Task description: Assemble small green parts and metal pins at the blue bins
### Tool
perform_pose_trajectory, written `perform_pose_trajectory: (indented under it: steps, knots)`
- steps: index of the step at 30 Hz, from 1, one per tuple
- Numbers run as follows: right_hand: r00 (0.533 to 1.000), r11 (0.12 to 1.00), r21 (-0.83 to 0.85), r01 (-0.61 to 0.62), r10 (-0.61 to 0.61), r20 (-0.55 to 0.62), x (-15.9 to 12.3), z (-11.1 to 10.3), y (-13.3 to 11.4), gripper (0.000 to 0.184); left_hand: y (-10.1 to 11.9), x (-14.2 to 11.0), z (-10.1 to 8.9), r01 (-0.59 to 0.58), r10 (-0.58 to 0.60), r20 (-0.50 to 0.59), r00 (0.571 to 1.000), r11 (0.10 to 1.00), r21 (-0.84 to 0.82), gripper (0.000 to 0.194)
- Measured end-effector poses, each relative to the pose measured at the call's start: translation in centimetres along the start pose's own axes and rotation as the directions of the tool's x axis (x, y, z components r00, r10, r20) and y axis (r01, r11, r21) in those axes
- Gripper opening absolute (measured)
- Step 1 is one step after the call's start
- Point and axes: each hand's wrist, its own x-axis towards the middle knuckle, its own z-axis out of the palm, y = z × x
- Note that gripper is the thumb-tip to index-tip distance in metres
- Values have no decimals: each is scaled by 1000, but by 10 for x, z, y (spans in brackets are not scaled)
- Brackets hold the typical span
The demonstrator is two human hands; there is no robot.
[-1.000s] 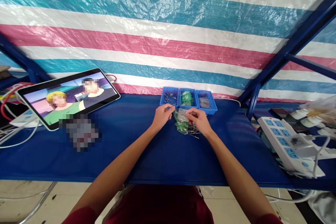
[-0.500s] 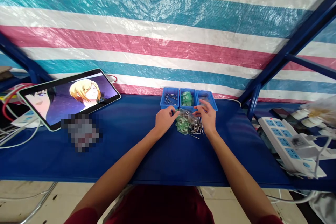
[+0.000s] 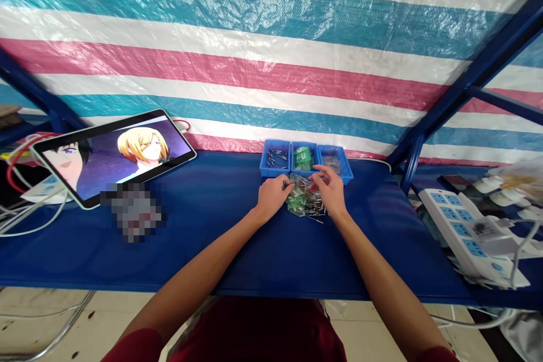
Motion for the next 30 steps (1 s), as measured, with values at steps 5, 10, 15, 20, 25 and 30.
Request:
perform_pose_trajectory:
  steps: [5,10,15,20,25,30]
  knots:
    - [999,998,-57,33,-33,13,1,-2,5,26,-5,2,-11,-133,118,-81,990,967,-219,14]
    - [984,980,-142,139,-120,135,-1,-1,7,36,-4,1,-24,-180,149,-103,983,875,-450,17]
    - [950,967,-169,188,-136,282,-5,2,4,27,-1,-2,-24,-176,201,-34,979,746,-643,21]
    - [932,939,-226,258,-181,313,-6,1,3,26,-2,2,-22,-31,180,123,976,673,-739,26]
    - [921,935,-177,307,-245,302,-9,0,1,28,-2,6,-22,71,97,160,982,596,-800,26]
    - [843,829,-241,504,-412,345,-11,0,-2,22,2,5,-22,146,54,188,981,437,-887,45]
